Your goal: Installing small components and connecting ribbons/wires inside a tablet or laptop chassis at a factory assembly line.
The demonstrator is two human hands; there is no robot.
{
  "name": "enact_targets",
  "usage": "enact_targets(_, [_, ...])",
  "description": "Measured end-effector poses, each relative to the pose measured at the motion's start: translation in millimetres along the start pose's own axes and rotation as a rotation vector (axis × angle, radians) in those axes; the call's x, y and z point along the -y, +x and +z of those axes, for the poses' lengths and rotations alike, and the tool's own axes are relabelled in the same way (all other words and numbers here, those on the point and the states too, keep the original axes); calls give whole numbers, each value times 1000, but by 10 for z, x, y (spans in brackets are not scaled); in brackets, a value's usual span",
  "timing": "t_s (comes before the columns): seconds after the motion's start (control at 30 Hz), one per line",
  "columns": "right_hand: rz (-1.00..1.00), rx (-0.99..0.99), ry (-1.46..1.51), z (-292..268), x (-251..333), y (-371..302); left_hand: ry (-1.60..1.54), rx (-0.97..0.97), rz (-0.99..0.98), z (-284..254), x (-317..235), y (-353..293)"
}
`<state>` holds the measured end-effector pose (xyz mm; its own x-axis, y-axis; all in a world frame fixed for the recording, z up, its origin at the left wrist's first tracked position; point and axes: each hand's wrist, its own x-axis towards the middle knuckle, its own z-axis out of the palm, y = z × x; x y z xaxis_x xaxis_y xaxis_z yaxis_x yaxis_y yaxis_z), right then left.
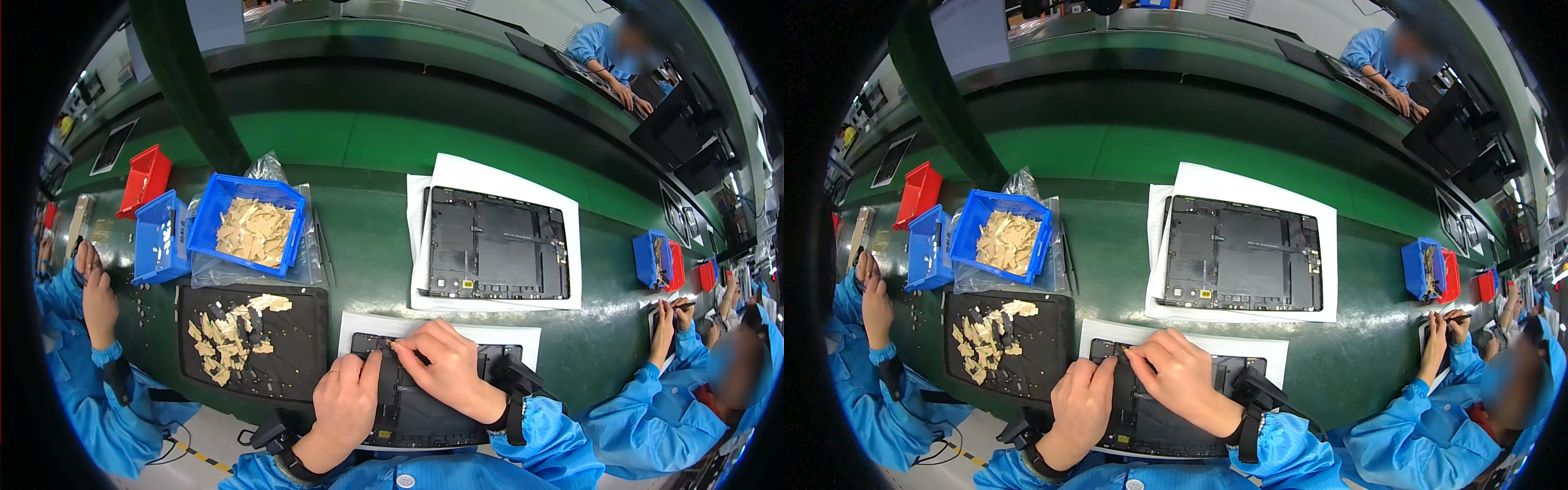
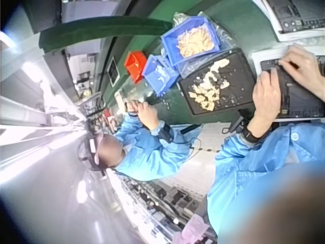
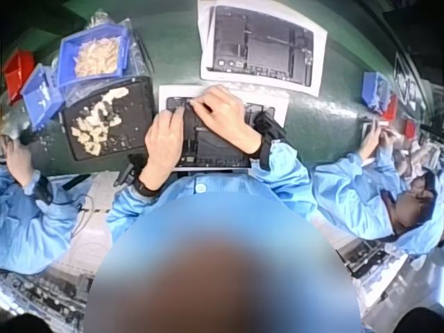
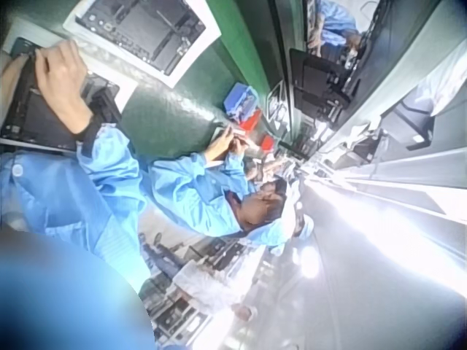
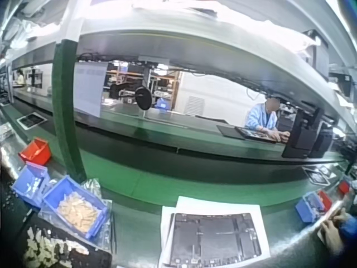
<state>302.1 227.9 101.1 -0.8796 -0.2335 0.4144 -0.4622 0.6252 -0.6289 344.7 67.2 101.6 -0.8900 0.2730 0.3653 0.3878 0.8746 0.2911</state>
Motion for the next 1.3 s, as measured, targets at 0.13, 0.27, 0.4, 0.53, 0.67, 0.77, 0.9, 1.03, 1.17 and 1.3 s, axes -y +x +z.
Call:
enact_targets(0.13, [0,1,0,17,-4,-5,26,-5,-6,21,7,-16])
enact_targets(0.27, [-6,4,-10,23,-10,-10,29,1,-13,19,6,-18])
enact_targets(0.4, [-5,10,-23,23,-13,-11,29,13,-20,11,-2,-12])
enact_targets(0.53, [-9,7,-42,26,-20,-12,0,15,-41,10,-13,-4])
enact_targets(0.67, [-56,-5,-82,49,-55,-29,-18,21,-66,15,-16,-9])
enact_targets(0.77, [-77,4,-116,48,-73,-37,-15,27,-62,5,-28,9])
enact_targets(0.9, [-119,22,-171,33,-53,-19,-6,41,-61,0,-31,19])
enact_targets(1.03, [-150,17,-208,54,-54,-23,7,45,-55,-8,-22,18])
enact_targets(1.17, [-161,23,-239,35,-47,-24,37,71,-26,-6,-32,30])
enact_targets(1.3, [-170,26,-247,56,-37,-23,95,52,25,18,5,21])
